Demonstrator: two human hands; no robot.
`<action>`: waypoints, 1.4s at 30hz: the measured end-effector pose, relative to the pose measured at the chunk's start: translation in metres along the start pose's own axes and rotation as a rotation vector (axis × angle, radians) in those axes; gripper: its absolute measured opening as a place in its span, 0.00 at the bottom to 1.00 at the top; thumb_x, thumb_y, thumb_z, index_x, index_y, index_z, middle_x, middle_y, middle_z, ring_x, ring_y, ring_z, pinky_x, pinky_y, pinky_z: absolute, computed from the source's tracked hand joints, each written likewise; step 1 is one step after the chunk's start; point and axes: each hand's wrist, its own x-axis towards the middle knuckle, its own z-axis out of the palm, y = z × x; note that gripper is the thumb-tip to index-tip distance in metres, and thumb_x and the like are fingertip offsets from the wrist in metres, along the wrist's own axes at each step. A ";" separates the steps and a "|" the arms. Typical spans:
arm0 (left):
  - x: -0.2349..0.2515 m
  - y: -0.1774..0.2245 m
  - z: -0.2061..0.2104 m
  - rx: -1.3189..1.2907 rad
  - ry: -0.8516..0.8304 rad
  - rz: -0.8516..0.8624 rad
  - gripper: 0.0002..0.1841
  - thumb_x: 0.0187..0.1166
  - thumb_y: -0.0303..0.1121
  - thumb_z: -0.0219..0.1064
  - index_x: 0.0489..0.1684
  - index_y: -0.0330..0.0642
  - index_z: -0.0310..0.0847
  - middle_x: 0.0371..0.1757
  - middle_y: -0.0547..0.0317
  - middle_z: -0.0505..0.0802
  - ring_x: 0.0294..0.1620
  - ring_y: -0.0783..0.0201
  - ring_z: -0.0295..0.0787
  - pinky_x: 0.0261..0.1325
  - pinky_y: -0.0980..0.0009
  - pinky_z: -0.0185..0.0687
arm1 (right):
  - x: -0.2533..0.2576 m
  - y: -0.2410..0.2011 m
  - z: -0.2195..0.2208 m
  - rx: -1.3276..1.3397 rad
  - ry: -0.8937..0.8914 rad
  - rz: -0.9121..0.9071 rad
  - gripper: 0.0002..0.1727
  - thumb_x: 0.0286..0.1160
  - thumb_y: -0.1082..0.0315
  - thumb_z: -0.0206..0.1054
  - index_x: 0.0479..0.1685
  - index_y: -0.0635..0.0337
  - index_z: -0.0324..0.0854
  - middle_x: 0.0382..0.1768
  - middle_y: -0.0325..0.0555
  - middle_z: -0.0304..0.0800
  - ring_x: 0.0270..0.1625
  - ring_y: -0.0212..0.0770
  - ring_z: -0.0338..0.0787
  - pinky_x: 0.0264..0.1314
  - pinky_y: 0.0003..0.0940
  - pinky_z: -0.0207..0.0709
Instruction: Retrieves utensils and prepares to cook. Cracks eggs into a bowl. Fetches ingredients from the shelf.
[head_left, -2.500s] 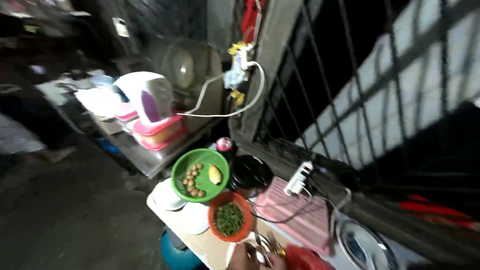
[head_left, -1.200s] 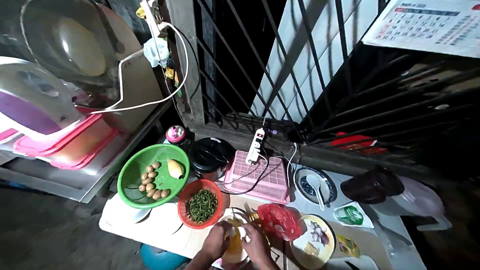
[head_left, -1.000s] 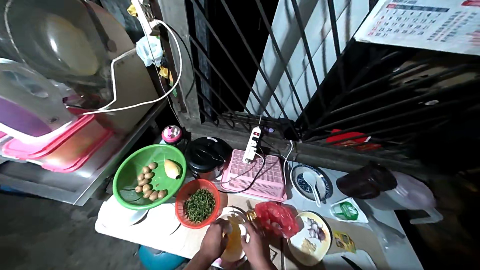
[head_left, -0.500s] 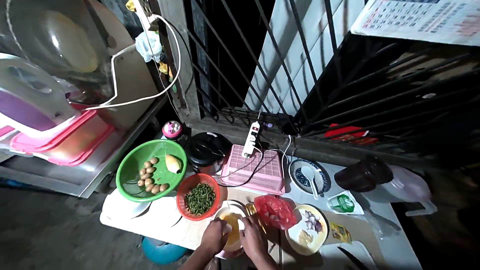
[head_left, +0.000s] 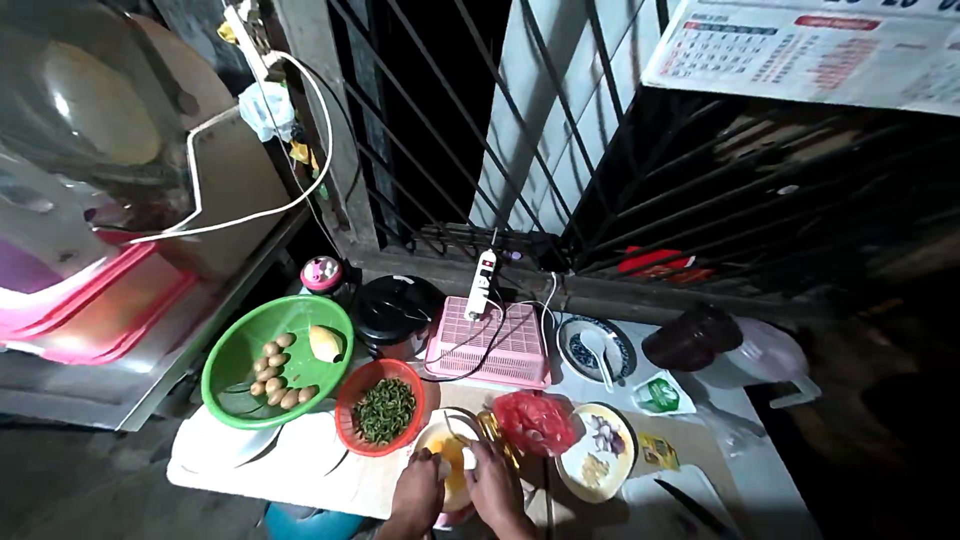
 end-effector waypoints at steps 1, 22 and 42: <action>-0.001 -0.002 0.002 -0.030 -0.018 -0.005 0.19 0.76 0.41 0.67 0.63 0.46 0.87 0.67 0.46 0.88 0.72 0.44 0.83 0.69 0.45 0.83 | -0.003 0.000 -0.003 0.028 -0.027 0.011 0.28 0.75 0.56 0.68 0.78 0.43 0.79 0.73 0.44 0.85 0.77 0.47 0.82 0.80 0.51 0.74; -0.008 0.018 0.016 -1.226 0.065 -0.085 0.20 0.60 0.29 0.85 0.51 0.36 0.90 0.46 0.50 0.97 0.48 0.54 0.97 0.57 0.54 0.95 | 0.005 0.034 0.001 0.956 -0.103 0.145 0.23 0.65 0.58 0.81 0.58 0.59 0.91 0.61 0.53 0.91 0.64 0.45 0.89 0.69 0.49 0.84; 0.124 0.177 0.050 -0.078 0.276 0.063 0.27 0.57 0.51 0.79 0.62 0.69 0.91 0.88 0.44 0.68 0.83 0.35 0.66 0.71 0.35 0.73 | -0.005 0.242 -0.095 0.814 0.414 0.195 0.13 0.69 0.68 0.76 0.50 0.64 0.92 0.46 0.50 0.96 0.47 0.39 0.94 0.56 0.39 0.89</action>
